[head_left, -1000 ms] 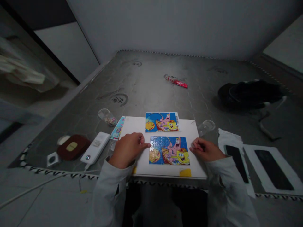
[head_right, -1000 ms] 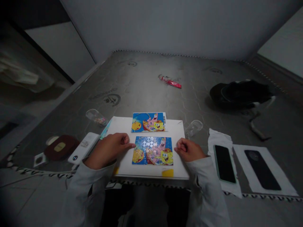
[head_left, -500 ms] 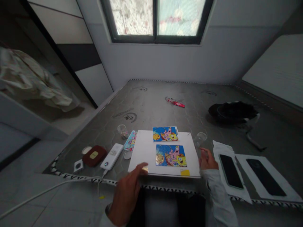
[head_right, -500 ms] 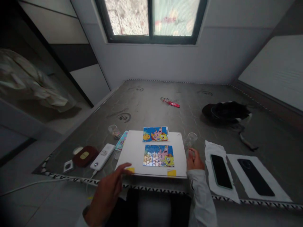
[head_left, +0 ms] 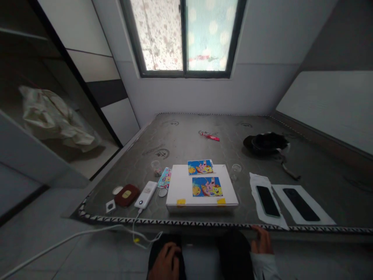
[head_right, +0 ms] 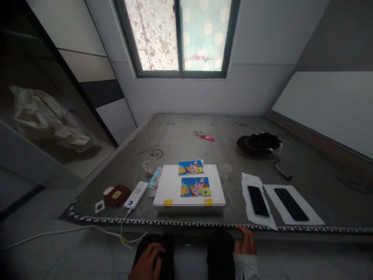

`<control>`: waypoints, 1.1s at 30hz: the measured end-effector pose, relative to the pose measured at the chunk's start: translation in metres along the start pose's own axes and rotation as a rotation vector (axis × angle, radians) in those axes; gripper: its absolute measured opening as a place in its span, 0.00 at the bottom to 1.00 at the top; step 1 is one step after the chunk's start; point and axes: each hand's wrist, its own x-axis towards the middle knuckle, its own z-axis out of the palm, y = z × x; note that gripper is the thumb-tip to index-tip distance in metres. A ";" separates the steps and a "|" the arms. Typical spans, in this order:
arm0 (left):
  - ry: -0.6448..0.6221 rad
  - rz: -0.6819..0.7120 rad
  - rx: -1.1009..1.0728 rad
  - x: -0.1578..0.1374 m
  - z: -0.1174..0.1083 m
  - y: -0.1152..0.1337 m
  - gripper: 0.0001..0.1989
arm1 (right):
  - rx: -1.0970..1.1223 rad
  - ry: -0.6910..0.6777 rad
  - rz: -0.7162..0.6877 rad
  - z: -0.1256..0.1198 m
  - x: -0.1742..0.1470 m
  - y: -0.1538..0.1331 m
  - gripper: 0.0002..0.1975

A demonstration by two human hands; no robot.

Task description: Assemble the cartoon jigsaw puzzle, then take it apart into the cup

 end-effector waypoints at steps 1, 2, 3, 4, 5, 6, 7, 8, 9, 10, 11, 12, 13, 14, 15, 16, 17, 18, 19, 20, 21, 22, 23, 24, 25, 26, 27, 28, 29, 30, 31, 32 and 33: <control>-0.051 -0.012 0.027 0.008 -0.005 0.006 0.17 | -0.026 -0.006 -0.024 -0.001 0.003 -0.001 0.12; -0.098 -0.024 0.063 0.015 -0.009 0.013 0.18 | -0.052 -0.010 -0.040 -0.001 0.005 -0.005 0.12; -0.149 -0.024 0.104 0.022 -0.011 0.020 0.17 | -0.079 -0.013 -0.048 0.000 0.007 -0.009 0.12; -0.161 -0.010 0.116 0.027 -0.012 0.025 0.16 | -0.103 -0.019 -0.056 0.001 0.008 -0.015 0.11; -0.170 -0.001 0.124 0.032 -0.012 0.029 0.14 | -0.124 -0.024 -0.060 0.004 0.009 -0.021 0.10; -0.181 0.007 0.131 0.035 -0.011 0.032 0.13 | -0.141 -0.030 -0.066 0.006 0.009 -0.028 0.10; -0.187 0.013 0.135 0.037 -0.009 0.034 0.12 | -0.153 -0.037 -0.073 0.009 0.009 -0.035 0.09; -0.189 0.013 0.139 0.037 -0.008 0.036 0.12 | -0.161 -0.045 -0.080 0.011 0.010 -0.042 0.09; -0.187 0.005 0.142 0.038 -0.006 0.036 0.12 | -0.166 -0.054 -0.085 0.012 0.013 -0.048 0.10; -0.181 -0.006 0.144 0.037 -0.006 0.037 0.12 | -0.167 -0.061 -0.090 0.014 0.017 -0.054 0.10; -0.173 -0.019 0.144 0.036 -0.005 0.038 0.13 | -0.164 -0.069 -0.094 0.015 0.023 -0.059 0.10; -0.164 -0.032 0.142 0.035 -0.006 0.038 0.14 | -0.163 -0.073 -0.090 0.015 0.030 -0.063 0.11; -0.155 -0.043 0.138 0.034 -0.006 0.039 0.14 | -0.161 -0.072 -0.079 0.016 0.039 -0.066 0.11; -0.148 -0.052 0.134 0.033 -0.007 0.039 0.14 | -0.163 -0.061 -0.057 0.016 0.048 -0.069 0.11; -0.143 -0.058 0.130 0.032 -0.008 0.040 0.14 | -0.164 -0.043 -0.028 0.018 0.056 -0.072 0.11; -0.139 -0.065 0.128 0.031 -0.009 0.041 0.13 | -0.165 -0.026 -0.001 0.020 0.063 -0.075 0.12; -0.136 -0.071 0.127 0.031 -0.010 0.041 0.13 | -0.162 -0.015 0.019 0.023 0.067 -0.078 0.13; -0.133 -0.080 0.128 0.031 -0.011 0.042 0.12 | -0.155 -0.009 0.030 0.026 0.069 -0.081 0.13; -0.131 -0.091 0.130 0.032 -0.012 0.042 0.12 | -0.144 -0.011 0.031 0.031 0.067 -0.085 0.13; -0.129 -0.101 0.132 0.034 -0.013 0.043 0.12 | -0.130 -0.019 0.023 0.035 0.063 -0.089 0.12; -0.127 -0.111 0.134 0.035 -0.013 0.045 0.12 | -0.112 -0.036 0.006 0.041 0.057 -0.093 0.12; -0.126 -0.118 0.134 0.037 -0.013 0.046 0.11 | -0.091 -0.060 -0.017 0.046 0.051 -0.096 0.12; -0.123 -0.122 0.133 0.040 -0.013 0.048 0.11 | -0.070 -0.083 -0.039 0.051 0.045 -0.098 0.13; -0.119 -0.125 0.131 0.042 -0.013 0.050 0.12 | -0.054 -0.101 -0.053 0.055 0.040 -0.099 0.13; -0.115 -0.127 0.129 0.044 -0.012 0.053 0.12 | -0.040 -0.115 -0.064 0.058 0.037 -0.099 0.14; -0.110 -0.130 0.127 0.046 -0.012 0.056 0.12 | -0.028 -0.125 -0.069 0.061 0.036 -0.098 0.15; -0.107 -0.135 0.125 0.048 -0.010 0.058 0.12 | -0.020 -0.131 -0.070 0.063 0.036 -0.096 0.16; -0.106 -0.141 0.124 0.050 -0.009 0.061 0.12 | -0.013 -0.132 -0.069 0.065 0.037 -0.093 0.17; -0.108 -0.146 0.123 0.052 -0.008 0.064 0.12 | -0.009 -0.131 -0.064 0.066 0.039 -0.090 0.17; -0.111 -0.148 0.122 0.053 -0.007 0.066 0.13 | -0.007 -0.129 -0.059 0.067 0.041 -0.087 0.18; -0.117 -0.149 0.121 0.054 -0.006 0.069 0.13 | -0.006 -0.127 -0.054 0.068 0.043 -0.084 0.18; -0.127 -0.148 0.120 0.054 -0.004 0.071 0.13 | -0.005 -0.127 -0.051 0.069 0.044 -0.081 0.19; -0.137 -0.145 0.119 0.055 -0.003 0.072 0.12 | -0.002 -0.129 -0.050 0.070 0.046 -0.079 0.19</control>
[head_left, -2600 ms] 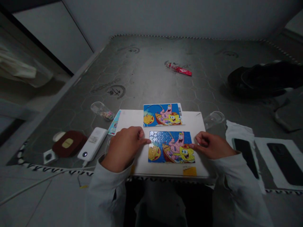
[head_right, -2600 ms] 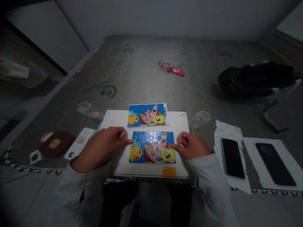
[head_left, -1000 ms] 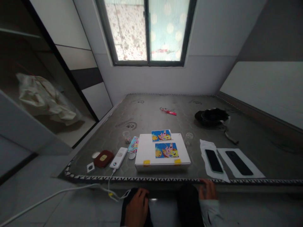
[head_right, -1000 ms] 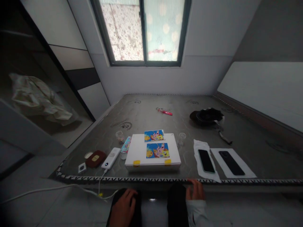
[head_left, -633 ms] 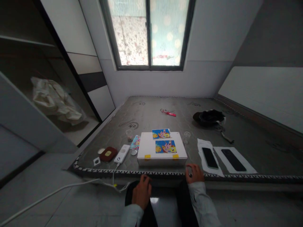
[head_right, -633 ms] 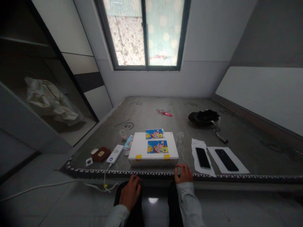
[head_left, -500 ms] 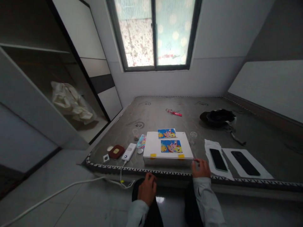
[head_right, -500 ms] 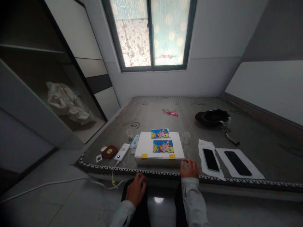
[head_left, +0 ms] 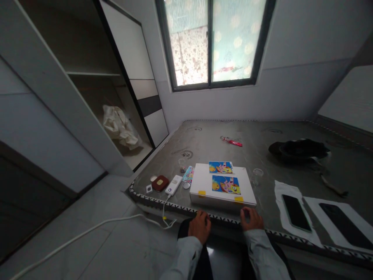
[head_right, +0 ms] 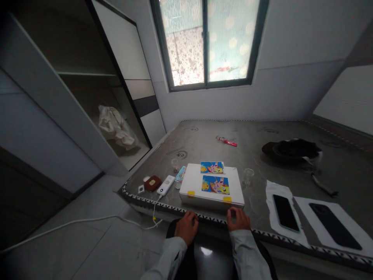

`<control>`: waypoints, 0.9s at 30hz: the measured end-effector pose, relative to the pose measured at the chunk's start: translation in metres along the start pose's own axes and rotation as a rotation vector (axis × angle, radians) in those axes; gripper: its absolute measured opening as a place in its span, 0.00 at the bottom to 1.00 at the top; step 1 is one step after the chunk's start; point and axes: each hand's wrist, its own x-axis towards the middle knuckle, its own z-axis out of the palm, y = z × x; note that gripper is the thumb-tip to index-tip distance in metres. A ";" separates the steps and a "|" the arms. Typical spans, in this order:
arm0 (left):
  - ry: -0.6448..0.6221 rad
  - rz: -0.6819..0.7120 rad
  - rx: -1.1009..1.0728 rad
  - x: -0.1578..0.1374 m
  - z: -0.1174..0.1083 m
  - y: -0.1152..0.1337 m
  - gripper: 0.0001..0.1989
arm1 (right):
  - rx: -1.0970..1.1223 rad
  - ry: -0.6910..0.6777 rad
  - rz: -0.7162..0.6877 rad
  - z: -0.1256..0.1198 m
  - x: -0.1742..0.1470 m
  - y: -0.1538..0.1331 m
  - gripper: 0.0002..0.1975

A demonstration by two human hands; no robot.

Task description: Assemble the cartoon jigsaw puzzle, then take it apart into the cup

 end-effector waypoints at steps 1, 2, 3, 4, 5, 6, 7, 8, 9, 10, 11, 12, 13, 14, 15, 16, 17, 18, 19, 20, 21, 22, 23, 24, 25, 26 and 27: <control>-0.014 0.006 0.000 0.000 0.001 0.002 0.12 | 0.004 -0.003 -0.001 0.001 0.001 0.003 0.19; -0.032 0.012 0.000 0.001 0.001 0.003 0.11 | 0.009 -0.006 -0.002 0.001 0.001 0.005 0.20; -0.052 0.019 0.000 0.001 0.002 0.004 0.11 | 0.014 -0.009 -0.003 0.002 0.002 0.007 0.20; -0.071 0.025 0.000 0.001 0.002 0.005 0.12 | 0.019 -0.009 -0.001 0.002 0.003 0.010 0.20; -0.088 0.029 0.001 0.002 0.002 0.006 0.13 | 0.022 -0.007 0.003 0.001 0.004 0.011 0.20; -0.101 0.032 0.002 0.003 0.002 0.007 0.15 | 0.021 -0.004 0.010 0.001 0.004 0.013 0.20; -0.110 0.034 0.002 0.003 0.002 0.007 0.16 | 0.018 0.000 0.018 0.000 0.005 0.014 0.20; -0.117 0.038 0.002 0.004 0.002 0.007 0.16 | 0.013 0.004 0.026 -0.001 0.006 0.014 0.20; -0.122 0.042 0.001 0.005 0.002 0.008 0.16 | 0.006 0.007 0.031 -0.002 0.006 0.014 0.20; -0.127 0.047 -0.001 0.005 0.002 0.008 0.16 | -0.001 0.008 0.033 -0.002 0.006 0.014 0.19; -0.132 0.051 -0.003 0.006 0.002 0.007 0.16 | -0.005 0.008 0.031 -0.002 0.006 0.013 0.20; -0.138 0.054 -0.004 0.006 0.003 0.007 0.16 | -0.008 0.005 0.025 -0.002 0.005 0.012 0.20; -0.143 0.054 -0.005 0.007 0.003 0.006 0.16 | -0.010 0.000 0.018 -0.002 0.005 0.011 0.20; -0.148 0.052 -0.005 0.007 0.003 0.005 0.17 | -0.013 -0.006 0.010 -0.002 0.004 0.009 0.21; -0.151 0.049 -0.005 0.007 0.003 0.004 0.17 | -0.015 -0.012 0.002 -0.002 0.003 0.008 0.22; -0.154 0.045 -0.004 0.007 0.003 0.003 0.17 | -0.019 -0.016 -0.003 -0.003 0.002 0.006 0.23; -0.154 0.042 -0.004 0.006 0.003 0.002 0.17 | -0.025 -0.018 -0.007 -0.003 0.000 0.005 0.23; -0.153 0.040 -0.004 0.006 0.002 0.000 0.17 | -0.033 -0.016 -0.009 -0.004 -0.001 0.003 0.23; -0.151 0.039 -0.003 0.006 0.002 -0.001 0.17 | -0.043 -0.012 -0.010 -0.005 -0.002 0.002 0.23; -0.148 0.037 -0.003 0.006 0.001 -0.002 0.17 | -0.054 -0.008 -0.011 -0.006 -0.003 0.001 0.23; -0.145 0.035 -0.003 0.006 0.001 -0.004 0.17 | -0.065 -0.003 -0.010 -0.007 -0.005 0.000 0.23; -0.143 0.032 -0.003 0.006 0.000 -0.005 0.17 | -0.076 0.001 -0.010 -0.008 -0.005 -0.001 0.22; -0.140 0.030 -0.002 0.005 0.000 -0.006 0.17 | -0.086 0.002 -0.010 -0.009 -0.006 -0.002 0.22; -0.138 0.028 -0.001 0.005 0.000 -0.007 0.17 | -0.092 0.003 -0.011 -0.010 -0.007 -0.003 0.22; -0.136 0.025 0.000 0.005 0.000 -0.007 0.17 | -0.097 0.003 -0.011 -0.011 -0.008 -0.003 0.22; -0.134 0.023 0.002 0.006 0.000 -0.008 0.17 | -0.102 0.002 -0.010 -0.011 -0.008 -0.004 0.22; -0.134 0.019 0.004 0.006 -0.001 -0.008 0.17 | -0.107 0.000 -0.007 -0.011 -0.008 -0.004 0.21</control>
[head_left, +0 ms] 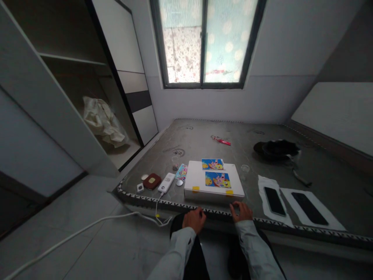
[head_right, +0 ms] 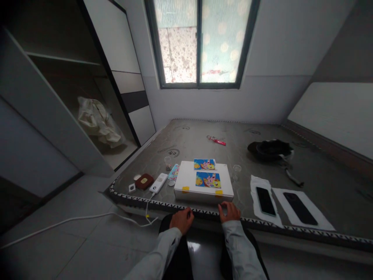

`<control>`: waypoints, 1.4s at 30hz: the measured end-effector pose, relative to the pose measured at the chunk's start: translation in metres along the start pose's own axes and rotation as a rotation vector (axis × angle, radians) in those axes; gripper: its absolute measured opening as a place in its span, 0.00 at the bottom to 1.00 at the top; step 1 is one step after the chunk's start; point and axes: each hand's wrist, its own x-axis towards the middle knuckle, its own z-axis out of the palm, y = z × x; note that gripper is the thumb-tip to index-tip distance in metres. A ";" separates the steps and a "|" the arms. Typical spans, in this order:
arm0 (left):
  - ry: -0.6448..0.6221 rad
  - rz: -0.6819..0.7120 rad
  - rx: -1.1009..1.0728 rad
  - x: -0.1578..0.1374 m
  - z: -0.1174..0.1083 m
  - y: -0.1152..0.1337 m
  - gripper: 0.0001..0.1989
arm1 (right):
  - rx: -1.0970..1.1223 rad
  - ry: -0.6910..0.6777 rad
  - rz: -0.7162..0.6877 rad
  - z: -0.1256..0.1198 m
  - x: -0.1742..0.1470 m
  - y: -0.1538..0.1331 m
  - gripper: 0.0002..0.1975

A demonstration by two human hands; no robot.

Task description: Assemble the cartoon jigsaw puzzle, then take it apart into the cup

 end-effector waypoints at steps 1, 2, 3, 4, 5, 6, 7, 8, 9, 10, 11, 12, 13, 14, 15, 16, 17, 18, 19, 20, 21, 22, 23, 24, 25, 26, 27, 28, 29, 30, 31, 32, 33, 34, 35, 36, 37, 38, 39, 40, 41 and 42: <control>0.000 -0.004 0.002 0.000 0.000 0.000 0.17 | -0.005 -0.003 0.003 0.000 0.000 0.000 0.21; 0.000 -0.008 0.005 0.000 0.000 0.000 0.17 | -0.010 -0.006 0.008 0.000 -0.001 -0.001 0.21; 0.000 -0.011 0.008 0.000 0.000 0.000 0.17 | -0.015 -0.009 0.012 0.000 -0.002 -0.002 0.21; 0.002 -0.012 0.013 0.000 -0.001 0.000 0.17 | -0.020 -0.015 0.016 0.000 -0.002 -0.003 0.20; 0.003 -0.012 0.019 0.000 -0.001 0.000 0.17 | -0.024 -0.021 0.019 0.001 -0.003 -0.004 0.20; 0.006 -0.010 0.025 0.000 -0.001 0.000 0.17 | -0.027 -0.029 0.021 0.001 -0.004 -0.006 0.20; 0.007 -0.006 0.031 0.000 -0.002 -0.001 0.17 | -0.031 -0.037 0.022 0.001 -0.005 -0.007 0.19; 0.007 -0.001 0.036 0.000 -0.002 -0.001 0.17 | -0.034 -0.046 0.023 0.002 -0.005 -0.009 0.19; 0.006 0.003 0.041 0.001 -0.002 -0.002 0.17 | -0.037 -0.055 0.025 0.002 -0.006 -0.011 0.18; 0.005 0.008 0.044 0.001 -0.002 -0.003 0.17 | -0.041 -0.065 0.026 0.002 -0.006 -0.012 0.18; 0.002 0.011 0.046 0.001 -0.002 -0.004 0.17 | -0.045 -0.074 0.028 0.002 -0.006 -0.014 0.18; 0.000 0.014 0.048 0.001 -0.002 -0.005 0.17 | -0.049 -0.084 0.031 0.002 -0.007 -0.016 0.17; -0.003 0.016 0.050 0.000 -0.002 -0.006 0.17 | -0.053 -0.093 0.034 0.002 -0.007 -0.018 0.17; -0.006 0.017 0.052 0.000 -0.001 -0.006 0.17 | -0.056 -0.102 0.037 0.002 -0.007 -0.019 0.17; -0.008 0.018 0.053 0.000 -0.001 -0.007 0.18 | -0.059 -0.111 0.042 0.002 -0.007 -0.021 0.17; -0.010 0.018 0.055 -0.001 -0.001 -0.008 0.18 | -0.061 -0.119 0.046 0.002 -0.007 -0.023 0.16; -0.011 0.019 0.058 -0.002 0.000 -0.008 0.18 | -0.062 -0.126 0.051 0.002 -0.008 -0.025 0.16; -0.011 0.019 0.061 -0.003 0.000 -0.008 0.18 | -0.063 -0.132 0.055 0.002 -0.009 -0.027 0.16; -0.010 0.019 0.064 -0.004 0.000 -0.009 0.18 | -0.064 -0.138 0.060 0.002 -0.009 -0.028 0.15; -0.009 0.019 0.068 -0.005 0.000 -0.009 0.17 | -0.065 -0.144 0.064 0.001 -0.010 -0.030 0.15; -0.008 0.019 0.072 -0.005 0.000 -0.009 0.18 | -0.067 -0.149 0.069 0.001 -0.011 -0.031 0.15; -0.008 0.019 0.076 -0.006 0.001 -0.010 0.18 | -0.069 -0.155 0.074 0.001 -0.012 -0.032 0.14; -0.010 0.020 0.080 -0.006 0.001 -0.010 0.18 | -0.071 -0.163 0.079 0.001 -0.013 -0.033 0.14; -0.013 0.022 0.084 -0.006 0.002 -0.011 0.18 | -0.072 -0.172 0.083 0.001 -0.013 -0.034 0.14; -0.017 0.024 0.087 -0.006 0.002 -0.012 0.17 | -0.072 -0.183 0.087 0.001 -0.014 -0.035 0.14; -0.021 0.028 0.089 -0.006 0.003 -0.013 0.17 | -0.072 -0.194 0.091 0.001 -0.014 -0.035 0.15; -0.025 0.031 0.091 -0.005 0.004 -0.013 0.17 | -0.070 -0.205 0.095 0.002 -0.014 -0.035 0.15; -0.028 0.036 0.092 -0.005 0.004 -0.014 0.17 | -0.068 -0.215 0.100 0.002 -0.013 -0.035 0.15; -0.029 0.040 0.091 -0.004 0.005 -0.015 0.17 | -0.065 -0.223 0.107 0.002 -0.012 -0.035 0.15; -0.030 0.043 0.090 -0.003 0.006 -0.015 0.17 | -0.062 -0.229 0.115 0.002 -0.011 -0.035 0.15; -0.029 0.046 0.088 -0.003 0.006 -0.015 0.17 | -0.059 -0.232 0.125 0.002 -0.009 -0.035 0.15; -0.028 0.049 0.083 -0.002 0.007 -0.014 0.17 | -0.055 -0.234 0.138 0.001 -0.007 -0.034 0.15; -0.024 0.051 0.077 -0.001 0.007 -0.014 0.17 | -0.052 -0.233 0.153 0.000 -0.004 -0.034 0.16; -0.018 0.053 0.069 -0.001 0.008 -0.013 0.17 | -0.049 -0.230 0.169 -0.002 -0.001 -0.033 0.16; -0.011 0.056 0.057 -0.001 0.008 -0.012 0.17 | -0.046 -0.228 0.184 -0.003 0.003 -0.032 0.16; -0.001 0.060 0.043 -0.001 0.008 -0.011 0.17 | -0.042 -0.226 0.199 -0.005 0.008 -0.031 0.16; 0.011 0.064 0.025 -0.002 0.008 -0.010 0.16 | -0.037 -0.226 0.213 -0.006 0.013 -0.030 0.16; 0.025 0.070 0.003 -0.003 0.009 -0.009 0.15 | -0.032 -0.227 0.225 -0.006 0.018 -0.030 0.16; 0.041 0.076 -0.024 -0.004 0.008 -0.008 0.13 | -0.025 -0.230 0.237 -0.006 0.025 -0.029 0.16; 0.058 0.082 -0.057 -0.005 0.008 -0.007 0.12 | -0.016 -0.236 0.249 -0.006 0.032 -0.029 0.15; 0.078 0.086 -0.094 -0.006 0.007 -0.007 0.10 | -0.005 -0.245 0.262 -0.004 0.039 -0.029 0.15; 0.099 0.085 -0.136 -0.007 0.006 -0.006 0.09 | 0.005 -0.258 0.277 -0.003 0.048 -0.029 0.15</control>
